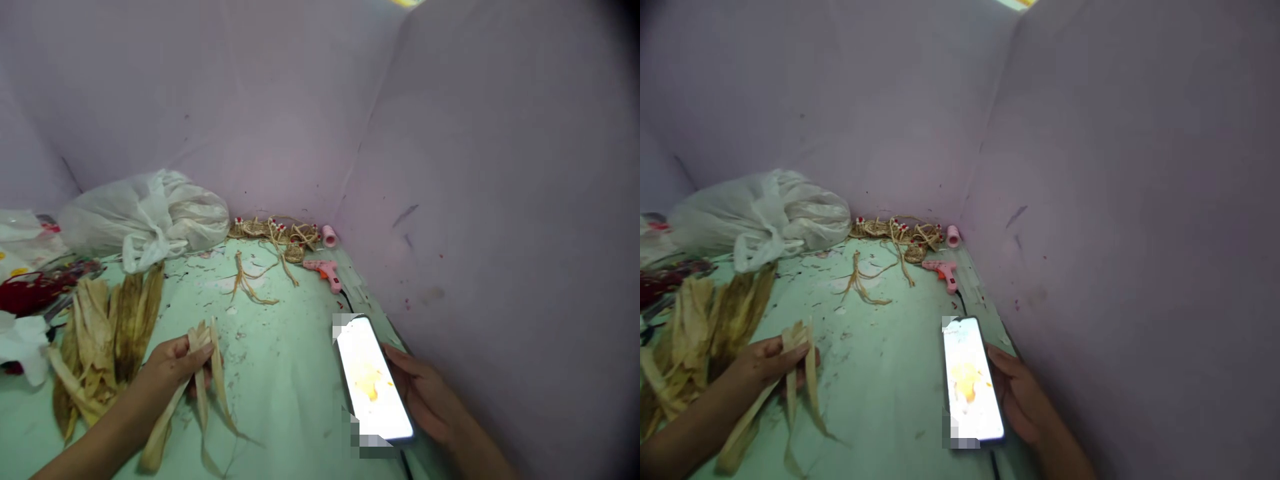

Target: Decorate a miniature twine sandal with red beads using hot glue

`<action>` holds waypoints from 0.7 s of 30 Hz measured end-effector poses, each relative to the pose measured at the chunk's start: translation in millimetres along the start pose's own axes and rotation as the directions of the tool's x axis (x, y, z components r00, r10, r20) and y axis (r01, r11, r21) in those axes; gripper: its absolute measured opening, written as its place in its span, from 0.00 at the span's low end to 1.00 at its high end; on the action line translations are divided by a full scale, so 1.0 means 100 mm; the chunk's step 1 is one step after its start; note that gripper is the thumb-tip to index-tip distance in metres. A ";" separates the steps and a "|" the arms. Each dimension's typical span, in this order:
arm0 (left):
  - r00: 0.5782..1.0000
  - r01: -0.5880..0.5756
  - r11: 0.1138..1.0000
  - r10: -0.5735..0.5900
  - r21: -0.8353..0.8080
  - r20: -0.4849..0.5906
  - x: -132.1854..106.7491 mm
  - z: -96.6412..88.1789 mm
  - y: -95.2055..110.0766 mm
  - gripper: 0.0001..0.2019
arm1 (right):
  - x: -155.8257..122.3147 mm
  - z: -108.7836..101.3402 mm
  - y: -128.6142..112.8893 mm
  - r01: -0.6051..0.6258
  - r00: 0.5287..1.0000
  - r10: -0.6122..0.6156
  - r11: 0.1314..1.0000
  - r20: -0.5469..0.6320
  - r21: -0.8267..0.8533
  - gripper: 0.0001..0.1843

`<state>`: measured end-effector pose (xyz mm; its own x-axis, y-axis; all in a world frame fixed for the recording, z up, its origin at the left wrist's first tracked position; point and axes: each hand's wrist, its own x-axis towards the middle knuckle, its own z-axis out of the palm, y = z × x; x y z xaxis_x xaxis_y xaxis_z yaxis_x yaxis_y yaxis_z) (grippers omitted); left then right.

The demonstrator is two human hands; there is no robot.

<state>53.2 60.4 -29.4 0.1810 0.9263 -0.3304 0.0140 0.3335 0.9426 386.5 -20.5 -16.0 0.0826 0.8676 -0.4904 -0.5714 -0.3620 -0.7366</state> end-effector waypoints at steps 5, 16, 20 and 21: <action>0.999 0.011 1.000 -0.011 -0.006 -0.051 0.00 -0.01 -0.03 0.15 | -0.11 0.07 0.01 0.047 0.998 -0.034 0.955 0.049 -0.293 0.34; 0.999 -0.008 1.000 0.009 0.018 -0.036 0.01 -0.01 -0.02 0.15 | 0.09 0.10 0.04 -0.066 0.977 0.051 0.996 -0.209 -0.065 0.16; 1.000 -0.014 1.000 0.014 0.023 -0.027 0.02 -0.01 -0.04 0.16 | 0.06 0.03 0.04 -0.062 0.988 0.053 0.997 -0.147 -0.055 0.10; 0.999 -0.015 0.999 0.015 0.028 -0.028 0.02 -0.01 -0.04 0.16 | 0.06 0.02 0.03 -0.065 0.991 0.058 0.997 -0.123 -0.053 0.11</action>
<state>52.3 60.7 -33.7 0.1531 0.9360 -0.3170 0.0389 0.3149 0.9483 383.5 -16.3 -20.4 0.1496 0.7966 -0.5858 -0.5319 -0.4346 -0.7268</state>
